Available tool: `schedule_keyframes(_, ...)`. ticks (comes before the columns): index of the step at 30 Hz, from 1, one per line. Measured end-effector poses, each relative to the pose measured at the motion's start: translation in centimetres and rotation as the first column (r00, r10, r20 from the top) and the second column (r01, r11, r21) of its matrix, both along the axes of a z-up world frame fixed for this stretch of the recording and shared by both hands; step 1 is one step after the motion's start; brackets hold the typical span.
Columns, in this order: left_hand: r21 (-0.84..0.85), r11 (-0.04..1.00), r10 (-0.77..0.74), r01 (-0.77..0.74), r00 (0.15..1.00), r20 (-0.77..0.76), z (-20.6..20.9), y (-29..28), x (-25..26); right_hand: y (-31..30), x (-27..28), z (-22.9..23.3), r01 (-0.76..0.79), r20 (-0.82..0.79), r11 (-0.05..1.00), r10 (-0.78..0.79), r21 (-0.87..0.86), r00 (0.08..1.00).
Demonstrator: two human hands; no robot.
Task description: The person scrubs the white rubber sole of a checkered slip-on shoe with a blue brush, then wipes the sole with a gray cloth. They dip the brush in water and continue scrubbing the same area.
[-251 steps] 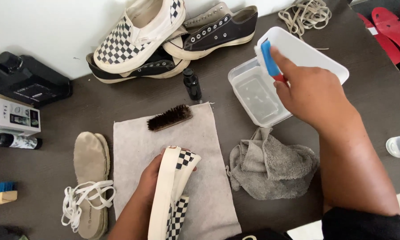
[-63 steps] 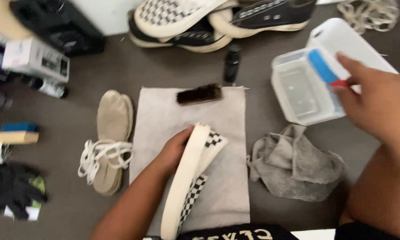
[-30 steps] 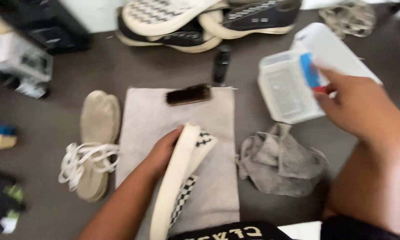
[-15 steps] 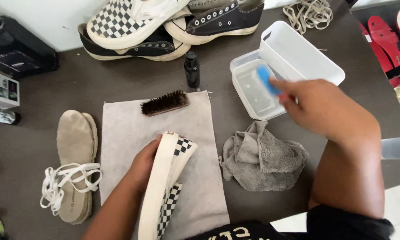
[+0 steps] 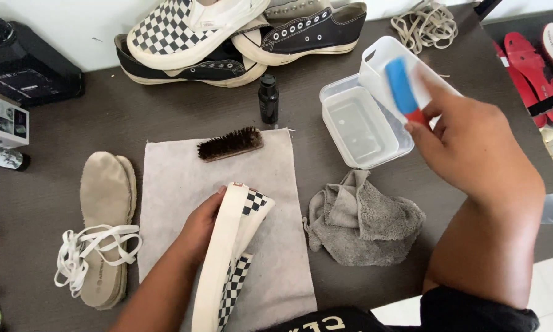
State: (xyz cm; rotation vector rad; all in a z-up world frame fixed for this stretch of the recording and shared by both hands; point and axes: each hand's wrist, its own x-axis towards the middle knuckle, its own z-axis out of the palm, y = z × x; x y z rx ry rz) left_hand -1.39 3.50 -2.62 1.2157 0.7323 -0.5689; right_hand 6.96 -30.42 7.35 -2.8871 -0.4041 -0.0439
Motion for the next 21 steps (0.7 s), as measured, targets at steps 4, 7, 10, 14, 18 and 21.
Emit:
schedule_keyframes(4,0.028,0.999,0.04,-0.039,0.998,-0.048,-0.7,0.1,-0.1,-0.3,1.0,-1.4,0.118,-0.075,0.991,-0.113,0.059,0.991)
schedule_keyframes(7,0.044,0.997,0.069,-0.066,0.996,-0.064,-0.2,-0.1,-0.1,-0.6,1.8,-2.2,0.032,-0.144,0.988,-0.054,-0.149,0.988)
schedule_keyframes(10,0.021,0.999,0.05,-0.049,0.997,-0.052,0.5,-0.2,-0.1,-0.1,1.4,-1.2,0.023,-0.16,0.998,-0.032,-0.061,0.987)
schedule_keyframes(14,-0.033,0.998,0.057,-0.057,0.998,-0.009,-0.7,0.0,-0.1,0.6,1.2,-1.1,0.094,-0.306,0.979,-0.147,-0.18,0.941)
schedule_keyframes(18,-0.001,0.998,0.067,-0.067,0.997,-0.028,-1.1,0.2,0.1,0.6,1.2,-1.7,-0.029,-0.096,0.999,0.027,-0.018,0.995)
schedule_keyframes(21,-0.139,0.986,0.093,-0.091,0.996,0.008,-3.9,1.0,0.0,1.6,1.0,-3.1,-0.438,0.284,0.893,0.396,0.101,0.873)
